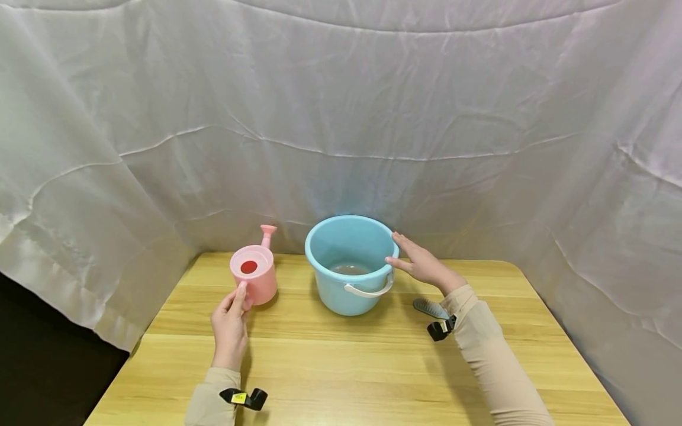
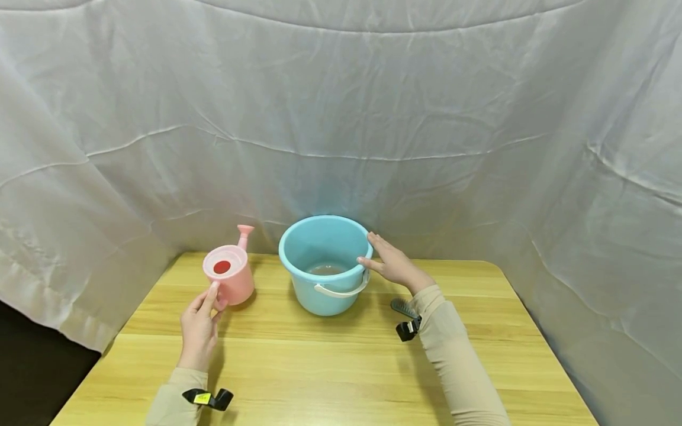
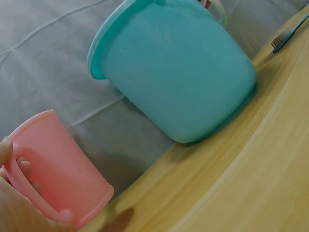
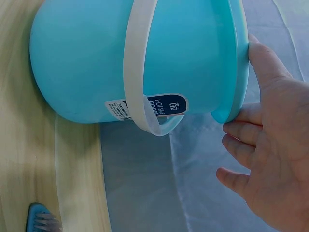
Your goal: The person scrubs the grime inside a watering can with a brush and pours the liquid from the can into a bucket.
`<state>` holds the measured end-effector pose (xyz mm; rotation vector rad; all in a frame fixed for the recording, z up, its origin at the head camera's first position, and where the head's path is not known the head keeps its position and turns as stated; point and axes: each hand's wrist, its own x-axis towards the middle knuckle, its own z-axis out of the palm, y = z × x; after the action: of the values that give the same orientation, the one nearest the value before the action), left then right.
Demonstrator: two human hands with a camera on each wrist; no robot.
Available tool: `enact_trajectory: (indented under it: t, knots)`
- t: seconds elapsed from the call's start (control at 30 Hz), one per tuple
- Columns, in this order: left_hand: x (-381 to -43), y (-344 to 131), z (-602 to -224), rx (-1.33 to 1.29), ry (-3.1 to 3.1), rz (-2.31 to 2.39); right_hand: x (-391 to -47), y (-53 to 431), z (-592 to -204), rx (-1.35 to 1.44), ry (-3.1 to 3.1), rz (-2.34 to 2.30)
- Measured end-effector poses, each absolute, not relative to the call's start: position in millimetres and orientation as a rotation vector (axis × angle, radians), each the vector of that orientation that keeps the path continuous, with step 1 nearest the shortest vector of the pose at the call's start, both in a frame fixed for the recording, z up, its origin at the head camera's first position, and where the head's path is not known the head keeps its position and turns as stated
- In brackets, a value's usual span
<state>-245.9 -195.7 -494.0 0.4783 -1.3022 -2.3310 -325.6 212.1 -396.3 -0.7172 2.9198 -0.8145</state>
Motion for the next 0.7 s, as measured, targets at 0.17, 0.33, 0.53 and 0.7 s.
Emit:
enact_trajectory:
  t: [0.17,0.33,0.53,0.7]
  knots:
    - [-247.5,-196.5,-501.9,0.509,-1.305,-2.329,-325.1,213.5,-397.1,-0.706,2.913,-0.821]
    - [-247.7,-196.9,-507.1,0.541,-1.317,-2.331,-325.1,214.2,-396.9,-0.71,2.915,-0.82]
    - [-246.4,-197.8,-511.7,0.551,-1.316,-2.349,-326.1,214.3,-396.7,-0.707,2.922,-0.807]
    - [-245.1,-198.5,-516.9,0.574,-1.307,-2.362,-324.5,214.2,-396.4,-0.704,2.909,-0.819]
